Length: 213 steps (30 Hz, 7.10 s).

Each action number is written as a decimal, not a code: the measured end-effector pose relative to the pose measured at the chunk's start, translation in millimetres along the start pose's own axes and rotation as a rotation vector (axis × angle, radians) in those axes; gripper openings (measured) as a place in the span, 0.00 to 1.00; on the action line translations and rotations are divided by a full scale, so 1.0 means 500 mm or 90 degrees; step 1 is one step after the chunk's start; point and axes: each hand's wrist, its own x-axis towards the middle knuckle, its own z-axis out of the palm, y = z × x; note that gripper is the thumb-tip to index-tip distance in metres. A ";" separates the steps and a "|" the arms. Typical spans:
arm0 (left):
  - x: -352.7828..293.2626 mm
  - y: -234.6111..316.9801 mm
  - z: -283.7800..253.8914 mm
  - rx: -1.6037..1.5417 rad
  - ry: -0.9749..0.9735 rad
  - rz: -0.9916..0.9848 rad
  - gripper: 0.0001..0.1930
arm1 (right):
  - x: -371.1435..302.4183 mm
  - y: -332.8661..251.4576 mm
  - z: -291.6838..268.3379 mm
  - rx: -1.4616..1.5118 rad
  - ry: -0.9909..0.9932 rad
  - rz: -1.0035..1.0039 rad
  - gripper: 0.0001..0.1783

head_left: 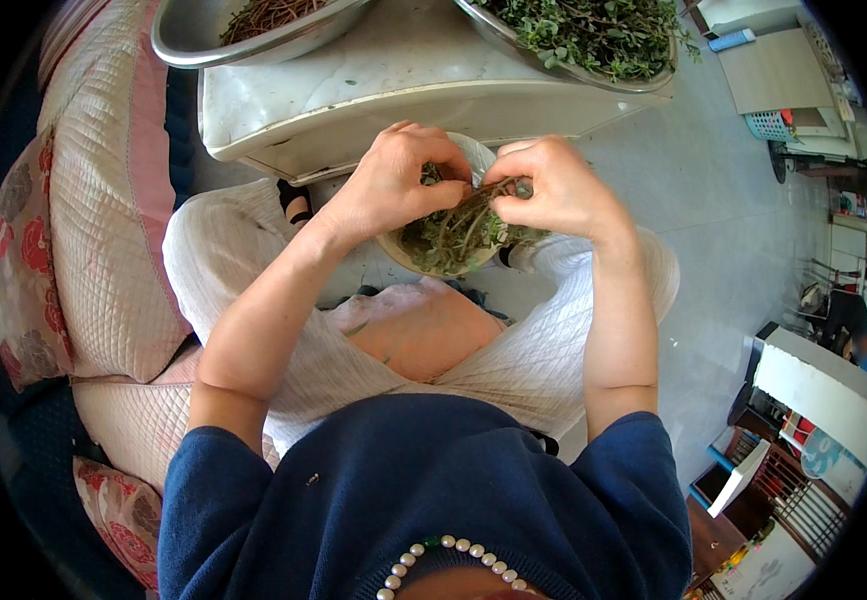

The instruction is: The person sits cross-legged on the floor and strips leaves from green herb stems by hand. They place the separated leaves into a small bowl held between their legs and discard the bare stems into a larger metal bowl on the table.

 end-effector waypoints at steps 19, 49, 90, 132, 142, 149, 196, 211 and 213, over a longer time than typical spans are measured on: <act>0.012 0.013 -0.005 -0.427 0.075 -0.195 0.04 | 0.000 -0.005 -0.024 0.209 -0.028 0.027 0.13; -0.011 0.004 -0.029 -0.576 -0.132 -0.271 0.06 | -0.016 0.027 -0.039 0.254 0.085 0.071 0.14; -0.019 0.004 0.007 -0.831 -0.213 -0.208 0.15 | -0.018 0.055 -0.059 0.324 0.098 0.077 0.14; -0.027 -0.014 -0.042 -0.433 -0.027 -0.245 0.06 | -0.033 0.040 -0.074 0.281 0.153 0.100 0.13; -0.035 -0.025 -0.023 -0.674 -0.077 -0.245 0.07 | -0.035 0.063 -0.073 0.288 0.185 0.070 0.13; -0.035 -0.028 -0.007 -0.617 -0.037 -0.273 0.09 | -0.037 0.074 -0.078 0.291 0.194 0.073 0.12; -0.036 -0.019 -0.061 -0.279 -0.028 -0.264 0.10 | -0.047 0.069 -0.092 0.252 0.174 0.101 0.12; -0.039 -0.023 -0.061 -0.074 -0.014 -0.169 0.10 | -0.049 0.068 -0.087 0.249 0.162 0.104 0.12; -0.043 -0.016 -0.064 -0.124 0.011 -0.201 0.11 | -0.050 0.073 -0.089 0.249 0.167 0.110 0.12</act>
